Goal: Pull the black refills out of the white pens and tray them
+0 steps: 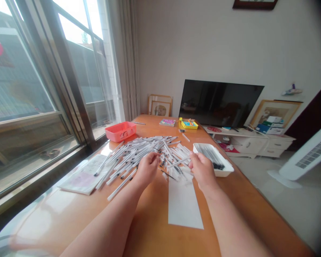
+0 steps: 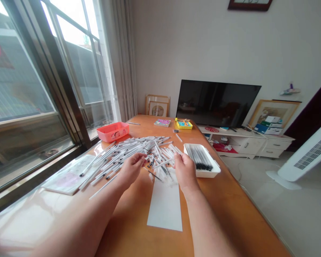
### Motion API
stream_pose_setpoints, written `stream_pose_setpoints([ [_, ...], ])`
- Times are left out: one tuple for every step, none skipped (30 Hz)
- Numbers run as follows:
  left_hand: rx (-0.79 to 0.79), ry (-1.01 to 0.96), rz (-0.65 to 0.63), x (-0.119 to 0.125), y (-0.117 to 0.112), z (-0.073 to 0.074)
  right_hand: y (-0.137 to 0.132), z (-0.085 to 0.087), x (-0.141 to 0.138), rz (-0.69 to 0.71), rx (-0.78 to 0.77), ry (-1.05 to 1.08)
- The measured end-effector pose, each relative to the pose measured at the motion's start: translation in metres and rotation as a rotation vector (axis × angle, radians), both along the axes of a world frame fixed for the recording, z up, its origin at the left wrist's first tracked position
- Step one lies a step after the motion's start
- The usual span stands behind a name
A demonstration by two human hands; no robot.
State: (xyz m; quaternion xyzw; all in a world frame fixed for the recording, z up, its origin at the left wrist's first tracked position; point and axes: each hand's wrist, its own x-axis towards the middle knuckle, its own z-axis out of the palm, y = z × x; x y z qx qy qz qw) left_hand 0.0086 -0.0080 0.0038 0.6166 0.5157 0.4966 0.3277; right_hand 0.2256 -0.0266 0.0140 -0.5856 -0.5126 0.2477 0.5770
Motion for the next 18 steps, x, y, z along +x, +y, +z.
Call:
stream_pose_setpoints([
  [-0.005,-0.016,0.053,-0.003,0.004,-0.001,0.002,0.0,0.003,-0.037,0.014,0.01],
  [-0.005,0.0,0.09,-0.006,0.007,-0.003,0.003,-0.001,0.005,-0.063,0.026,0.014],
  [0.003,0.035,0.119,-0.008,0.009,-0.004,0.004,-0.001,0.007,-0.081,0.035,0.019],
  [0.017,0.085,0.127,-0.008,0.009,-0.006,0.005,0.0,0.009,-0.094,0.041,0.028],
  [0.036,0.142,0.121,-0.008,0.009,-0.007,0.005,0.001,0.01,-0.104,0.043,0.041],
  [0.061,0.206,0.103,-0.007,0.008,-0.007,0.005,0.001,0.01,-0.113,0.042,0.058],
  [0.089,0.274,0.078,-0.005,0.006,-0.008,0.005,0.003,0.011,-0.119,0.04,0.077],
  [0.117,0.343,0.054,-0.002,0.004,-0.008,0.005,0.004,0.011,-0.122,0.038,0.097],
  [0.143,0.411,0.031,0.0,0.001,-0.007,0.005,0.005,0.012,-0.126,0.037,0.113],
  [0.164,0.474,0.011,0.003,-0.001,-0.006,0.004,0.006,0.012,-0.13,0.038,0.125],
  [0.175,0.527,-0.006,0.005,-0.003,-0.004,0.004,0.007,0.012,-0.134,0.042,0.131],
  [0.177,0.568,-0.02,0.006,-0.004,-0.003,0.004,0.008,0.013,-0.14,0.049,0.134],
  [0.17,0.599,-0.035,0.006,-0.006,-0.001,0.004,0.009,0.013,-0.145,0.057,0.136],
  [0.157,0.622,-0.048,0.006,-0.007,0.001,0.004,0.01,0.014,-0.149,0.066,0.139],
  [0.138,0.643,-0.058,0.005,-0.008,0.003,0.004,0.011,0.014,-0.152,0.074,0.144],
  [0.117,0.664,-0.065,0.004,-0.01,0.005,0.004,0.012,0.015,-0.155,0.081,0.149],
  [0.095,0.686,-0.072,0.004,-0.011,0.006,0.003,0.013,0.016,-0.159,0.084,0.151],
  [0.074,0.707,-0.077,0.003,-0.012,0.007,0.002,0.014,0.016,-0.162,0.084,0.151],
])
